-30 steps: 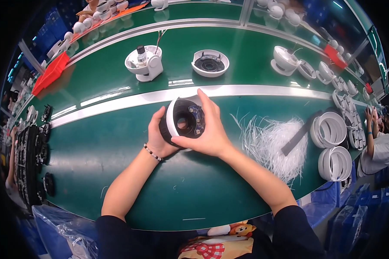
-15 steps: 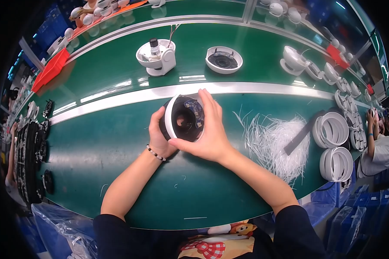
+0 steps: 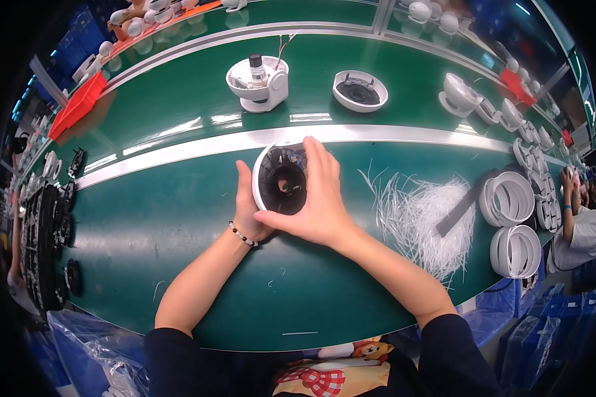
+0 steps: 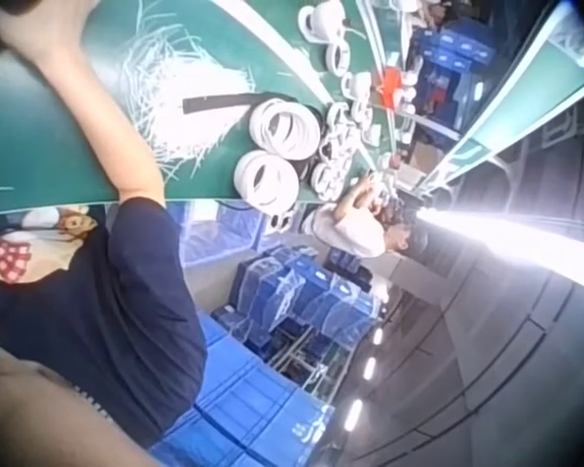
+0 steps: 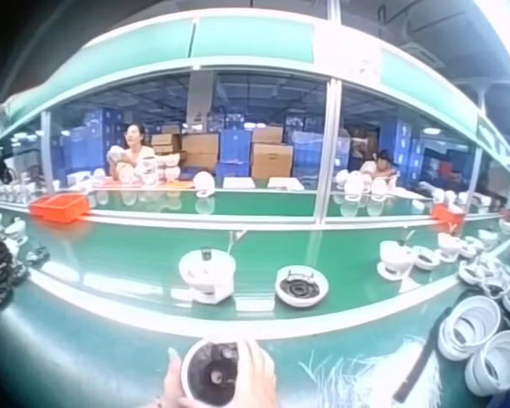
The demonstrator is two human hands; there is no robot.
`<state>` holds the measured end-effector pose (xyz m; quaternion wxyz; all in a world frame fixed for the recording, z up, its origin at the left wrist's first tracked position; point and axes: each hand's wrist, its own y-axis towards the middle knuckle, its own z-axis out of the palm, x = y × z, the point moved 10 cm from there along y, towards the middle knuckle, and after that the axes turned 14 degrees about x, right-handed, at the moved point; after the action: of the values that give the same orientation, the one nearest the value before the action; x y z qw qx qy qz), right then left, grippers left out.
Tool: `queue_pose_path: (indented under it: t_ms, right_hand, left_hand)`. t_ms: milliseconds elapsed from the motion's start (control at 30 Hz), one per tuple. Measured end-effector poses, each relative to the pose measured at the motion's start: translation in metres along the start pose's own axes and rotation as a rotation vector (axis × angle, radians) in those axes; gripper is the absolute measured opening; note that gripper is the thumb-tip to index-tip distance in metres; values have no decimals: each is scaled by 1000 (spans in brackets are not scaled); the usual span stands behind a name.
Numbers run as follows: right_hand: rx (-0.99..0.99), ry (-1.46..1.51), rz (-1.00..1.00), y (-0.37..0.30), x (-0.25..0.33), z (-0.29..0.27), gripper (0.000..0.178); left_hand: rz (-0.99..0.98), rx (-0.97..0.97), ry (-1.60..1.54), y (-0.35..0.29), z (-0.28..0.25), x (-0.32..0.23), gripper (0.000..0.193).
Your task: Assembling circular electronic components by fitting black internal parts into white plastic housings on a factory production line.
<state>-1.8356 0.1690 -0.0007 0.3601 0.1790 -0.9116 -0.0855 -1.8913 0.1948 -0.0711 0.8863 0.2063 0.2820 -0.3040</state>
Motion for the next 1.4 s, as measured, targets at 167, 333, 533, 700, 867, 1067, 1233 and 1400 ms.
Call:
queue_pose_path:
  t_ms: [167, 333, 533, 700, 867, 1067, 1233, 1400]
  right_hand:
    - [38, -59, 9, 5, 9, 8, 110]
    - [172, -67, -64, 14, 18, 22, 110]
    - [166, -28, -165, 16, 37, 26, 106]
    - [-60, -49, -240, 14, 45, 31, 107]
    - [-4, -111, -30, 10, 20, 32, 98]
    - [-75, -217, -189, -17, 42, -49, 66]
    - [-293, -365, -153, -34, 21, -152, 43]
    - [-419, -331, -275, -80, 115, -227, 41]
  left_hand:
    - [-33, 18, 1, -7, -4, -10, 78]
    - [-116, -30, -17, -16, -9, -17, 74]
    - [-84, 80, -98, -32, -6, -37, 44]
    - [-1, -110, -40, -35, -8, -54, 46]
    - [-24, -111, -90, 2, -46, -62, 44]
    - [189, -528, 88, 3, -167, -169, 43]
    - [176, -475, 426, 31, -254, -207, 37]
    - [692, -1208, 1355, -24, -208, -289, 42]
